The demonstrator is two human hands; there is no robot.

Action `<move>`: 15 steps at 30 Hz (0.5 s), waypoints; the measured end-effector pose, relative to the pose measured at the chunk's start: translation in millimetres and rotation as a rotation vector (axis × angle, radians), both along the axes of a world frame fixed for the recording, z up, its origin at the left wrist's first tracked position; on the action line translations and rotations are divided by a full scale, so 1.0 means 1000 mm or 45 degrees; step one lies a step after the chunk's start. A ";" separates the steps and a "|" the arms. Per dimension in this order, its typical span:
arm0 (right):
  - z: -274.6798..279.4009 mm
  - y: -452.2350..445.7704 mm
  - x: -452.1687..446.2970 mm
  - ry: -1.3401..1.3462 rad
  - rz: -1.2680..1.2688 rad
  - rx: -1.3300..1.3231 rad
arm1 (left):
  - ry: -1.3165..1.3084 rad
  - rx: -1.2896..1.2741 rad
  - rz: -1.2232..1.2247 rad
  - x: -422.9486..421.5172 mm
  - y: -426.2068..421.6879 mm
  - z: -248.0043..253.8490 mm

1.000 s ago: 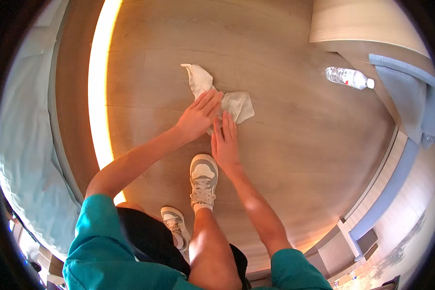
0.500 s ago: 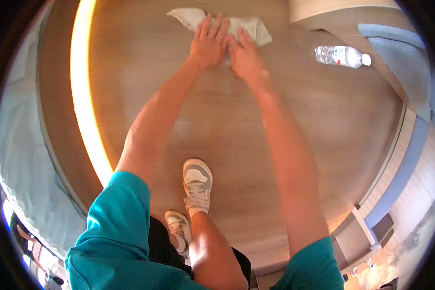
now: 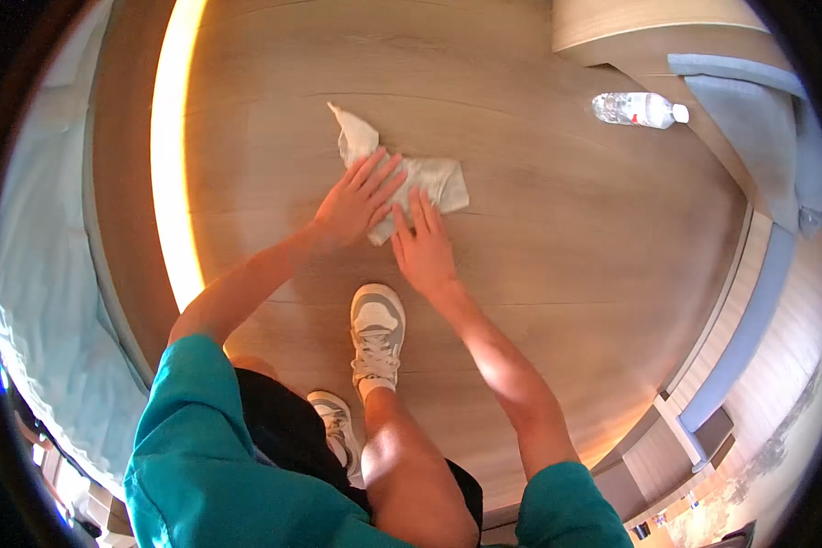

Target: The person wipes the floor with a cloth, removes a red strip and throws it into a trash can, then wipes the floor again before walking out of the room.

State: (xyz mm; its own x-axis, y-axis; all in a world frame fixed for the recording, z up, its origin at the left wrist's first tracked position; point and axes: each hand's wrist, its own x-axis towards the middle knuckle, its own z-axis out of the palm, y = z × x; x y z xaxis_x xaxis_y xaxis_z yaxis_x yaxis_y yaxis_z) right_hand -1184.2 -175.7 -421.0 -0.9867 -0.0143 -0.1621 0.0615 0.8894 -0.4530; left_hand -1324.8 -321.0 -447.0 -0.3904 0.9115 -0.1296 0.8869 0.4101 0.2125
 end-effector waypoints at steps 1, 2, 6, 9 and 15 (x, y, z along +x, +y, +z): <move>0.004 -0.018 0.007 -0.033 -0.003 -0.096 | -0.047 -0.013 -0.014 0.009 -0.020 0.004; 0.004 -0.030 0.008 -0.020 0.019 -0.110 | -0.089 -0.028 -0.020 0.011 -0.036 0.003; 0.004 -0.056 -0.011 0.014 0.007 -0.043 | -0.091 -0.079 0.057 0.001 -0.060 0.016; -0.008 -0.061 -0.044 0.092 0.033 -0.037 | -0.007 -0.066 0.196 -0.023 -0.068 0.015; -0.029 -0.034 -0.149 0.209 0.139 -0.021 | 0.133 0.008 0.426 -0.105 -0.055 0.003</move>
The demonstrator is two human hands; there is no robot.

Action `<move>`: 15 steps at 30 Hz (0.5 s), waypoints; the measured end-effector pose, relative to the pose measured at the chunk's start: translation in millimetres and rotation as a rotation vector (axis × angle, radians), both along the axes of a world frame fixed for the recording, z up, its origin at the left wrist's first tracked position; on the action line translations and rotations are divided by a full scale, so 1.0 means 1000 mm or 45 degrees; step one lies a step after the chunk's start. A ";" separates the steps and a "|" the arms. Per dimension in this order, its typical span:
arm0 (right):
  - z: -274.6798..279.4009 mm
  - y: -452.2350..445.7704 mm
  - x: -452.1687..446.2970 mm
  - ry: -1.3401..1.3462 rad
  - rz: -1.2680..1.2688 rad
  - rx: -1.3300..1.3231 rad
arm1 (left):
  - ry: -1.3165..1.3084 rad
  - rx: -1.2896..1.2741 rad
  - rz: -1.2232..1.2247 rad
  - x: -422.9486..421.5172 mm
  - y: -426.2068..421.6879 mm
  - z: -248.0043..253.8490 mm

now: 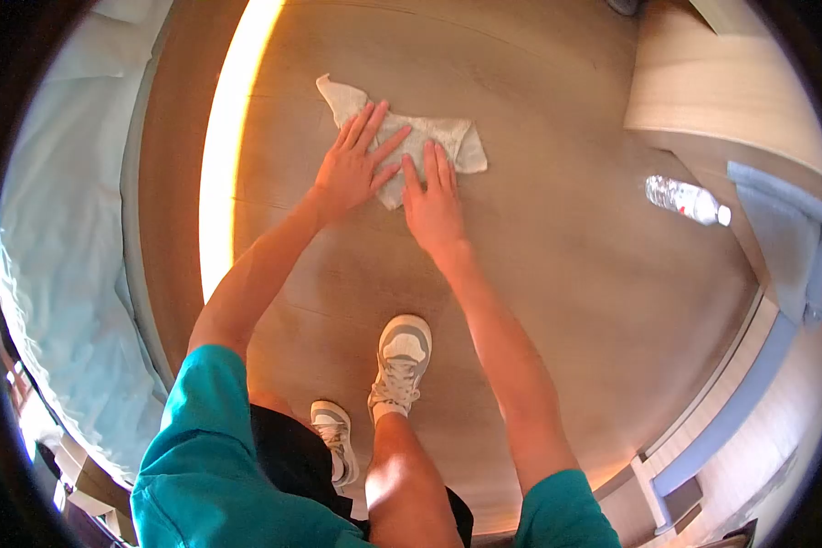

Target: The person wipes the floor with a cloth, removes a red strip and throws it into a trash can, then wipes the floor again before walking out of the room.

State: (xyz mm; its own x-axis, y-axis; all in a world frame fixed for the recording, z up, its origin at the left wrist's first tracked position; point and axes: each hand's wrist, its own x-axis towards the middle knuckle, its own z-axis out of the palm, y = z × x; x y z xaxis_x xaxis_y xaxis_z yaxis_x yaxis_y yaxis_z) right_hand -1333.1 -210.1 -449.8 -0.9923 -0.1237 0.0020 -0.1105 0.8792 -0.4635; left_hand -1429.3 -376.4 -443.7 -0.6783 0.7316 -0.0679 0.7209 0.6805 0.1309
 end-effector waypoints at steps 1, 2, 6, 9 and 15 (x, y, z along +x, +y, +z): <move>-0.005 0.005 -0.020 0.018 0.020 -0.004 | 0.016 0.055 0.051 -0.017 0.002 -0.003; -0.010 0.008 -0.042 0.019 0.034 0.019 | 0.036 0.106 0.103 -0.035 0.002 -0.005; -0.028 0.016 -0.111 0.031 0.058 0.095 | 0.107 0.216 0.243 -0.088 0.008 -0.026; -0.031 0.011 -0.164 0.031 0.080 0.184 | 0.134 0.242 0.384 -0.125 0.011 -0.033; -0.031 0.012 -0.236 -0.052 0.143 0.290 | 0.277 0.075 0.462 -0.191 0.008 -0.057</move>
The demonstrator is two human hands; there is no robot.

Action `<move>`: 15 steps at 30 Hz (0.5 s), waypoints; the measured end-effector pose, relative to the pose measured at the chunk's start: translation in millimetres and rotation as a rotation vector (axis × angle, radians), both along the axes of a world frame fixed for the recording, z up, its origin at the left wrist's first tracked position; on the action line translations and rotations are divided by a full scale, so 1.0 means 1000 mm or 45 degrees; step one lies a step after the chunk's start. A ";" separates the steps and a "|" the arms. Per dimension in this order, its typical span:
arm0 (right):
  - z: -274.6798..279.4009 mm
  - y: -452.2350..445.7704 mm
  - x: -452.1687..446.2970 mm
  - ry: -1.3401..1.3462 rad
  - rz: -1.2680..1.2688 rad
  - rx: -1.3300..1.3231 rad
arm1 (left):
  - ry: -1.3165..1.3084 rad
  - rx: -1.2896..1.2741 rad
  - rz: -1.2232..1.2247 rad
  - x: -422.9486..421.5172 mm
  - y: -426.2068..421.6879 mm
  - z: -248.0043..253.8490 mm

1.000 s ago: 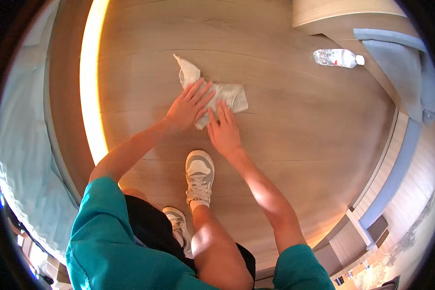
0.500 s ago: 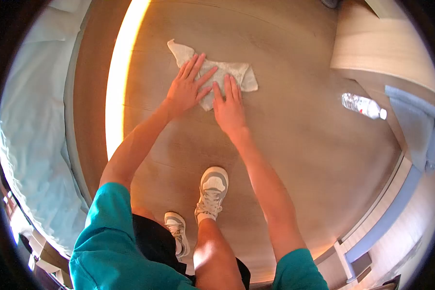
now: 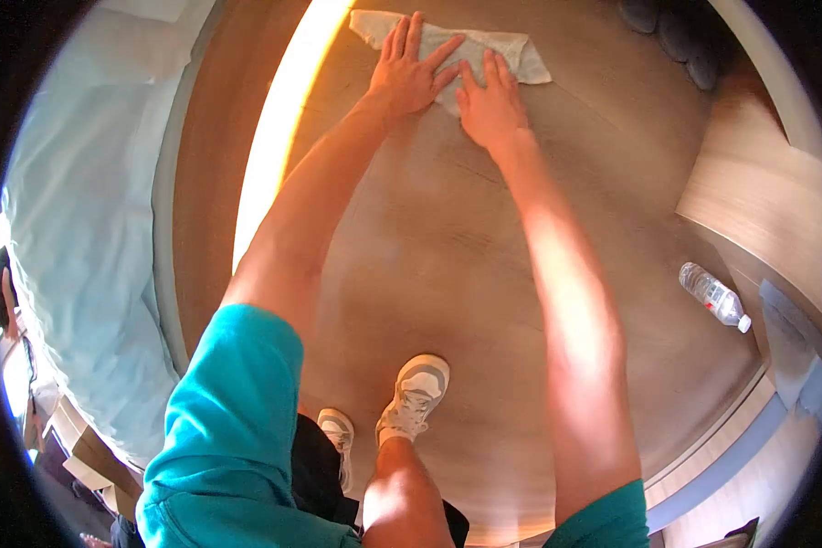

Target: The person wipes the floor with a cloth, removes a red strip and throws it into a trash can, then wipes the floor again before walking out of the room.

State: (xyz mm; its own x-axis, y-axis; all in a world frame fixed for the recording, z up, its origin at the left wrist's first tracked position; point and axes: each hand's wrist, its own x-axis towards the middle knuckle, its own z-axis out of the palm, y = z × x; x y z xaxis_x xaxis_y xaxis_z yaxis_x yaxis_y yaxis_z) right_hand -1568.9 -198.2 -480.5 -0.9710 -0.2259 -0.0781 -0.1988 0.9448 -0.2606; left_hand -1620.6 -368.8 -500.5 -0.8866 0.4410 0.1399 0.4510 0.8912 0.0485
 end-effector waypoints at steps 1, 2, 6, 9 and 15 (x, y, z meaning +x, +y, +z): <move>0.001 -0.003 0.000 -0.030 -0.007 0.035 | -0.005 -0.092 0.032 0.000 0.001 0.000; 0.004 -0.005 0.002 -0.029 0.005 0.034 | -0.004 -0.093 0.044 0.006 0.002 0.001; 0.006 -0.017 0.017 -0.079 0.006 0.033 | -0.007 -0.152 0.147 0.029 -0.005 0.001; 0.007 -0.038 0.053 -0.017 0.169 -0.004 | -0.041 0.099 0.073 0.073 -0.045 0.010; 0.019 -0.124 0.158 -0.012 0.528 -0.122 | -0.231 0.163 0.334 0.222 -0.148 0.029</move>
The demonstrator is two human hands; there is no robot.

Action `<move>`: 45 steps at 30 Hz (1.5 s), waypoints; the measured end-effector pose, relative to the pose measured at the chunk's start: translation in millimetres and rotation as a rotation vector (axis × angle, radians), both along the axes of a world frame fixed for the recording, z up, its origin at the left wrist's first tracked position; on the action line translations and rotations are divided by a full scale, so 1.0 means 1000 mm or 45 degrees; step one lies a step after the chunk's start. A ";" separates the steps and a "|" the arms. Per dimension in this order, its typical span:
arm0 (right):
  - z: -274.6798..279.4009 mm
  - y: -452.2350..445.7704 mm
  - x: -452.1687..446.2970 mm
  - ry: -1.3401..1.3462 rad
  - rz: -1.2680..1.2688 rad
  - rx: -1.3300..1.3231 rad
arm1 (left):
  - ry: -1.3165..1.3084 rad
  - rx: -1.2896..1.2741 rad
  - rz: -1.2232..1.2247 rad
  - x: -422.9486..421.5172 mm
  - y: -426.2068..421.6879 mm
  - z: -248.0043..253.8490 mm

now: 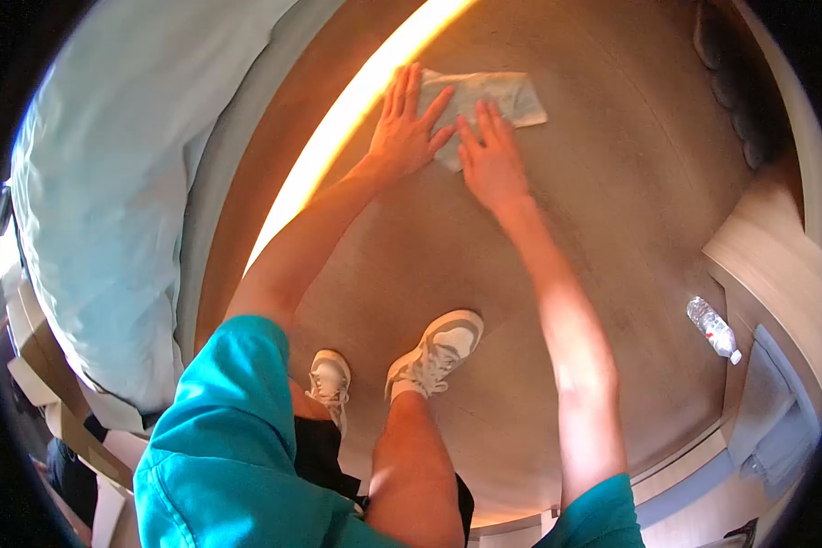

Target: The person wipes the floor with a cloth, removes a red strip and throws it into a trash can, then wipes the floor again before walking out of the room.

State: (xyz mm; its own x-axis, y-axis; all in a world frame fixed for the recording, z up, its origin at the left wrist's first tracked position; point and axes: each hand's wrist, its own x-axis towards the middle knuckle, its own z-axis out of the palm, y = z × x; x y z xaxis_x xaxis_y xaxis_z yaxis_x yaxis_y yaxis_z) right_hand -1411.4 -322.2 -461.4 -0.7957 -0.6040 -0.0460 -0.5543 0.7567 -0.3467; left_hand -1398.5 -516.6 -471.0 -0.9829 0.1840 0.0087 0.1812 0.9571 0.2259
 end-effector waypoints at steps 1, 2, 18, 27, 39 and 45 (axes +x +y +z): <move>-0.001 -0.018 0.020 0.004 0.082 -0.019 | -0.054 0.005 0.087 0.028 -0.017 0.003; -0.001 -0.036 0.045 -0.073 0.096 -0.196 | -0.070 0.006 0.114 0.056 -0.034 0.005; 0.112 -0.118 0.239 -0.287 0.212 0.102 | -0.268 0.881 0.687 0.312 -0.035 0.078; 0.300 -0.069 0.264 -0.530 -0.040 -0.265 | -0.315 0.772 0.817 0.325 0.005 0.296; 0.368 -0.012 0.302 -0.676 0.119 -0.479 | -0.351 2.118 1.768 0.363 0.039 0.343; 0.392 0.023 0.314 -0.663 0.314 -0.404 | -0.177 2.184 1.830 0.380 0.079 0.382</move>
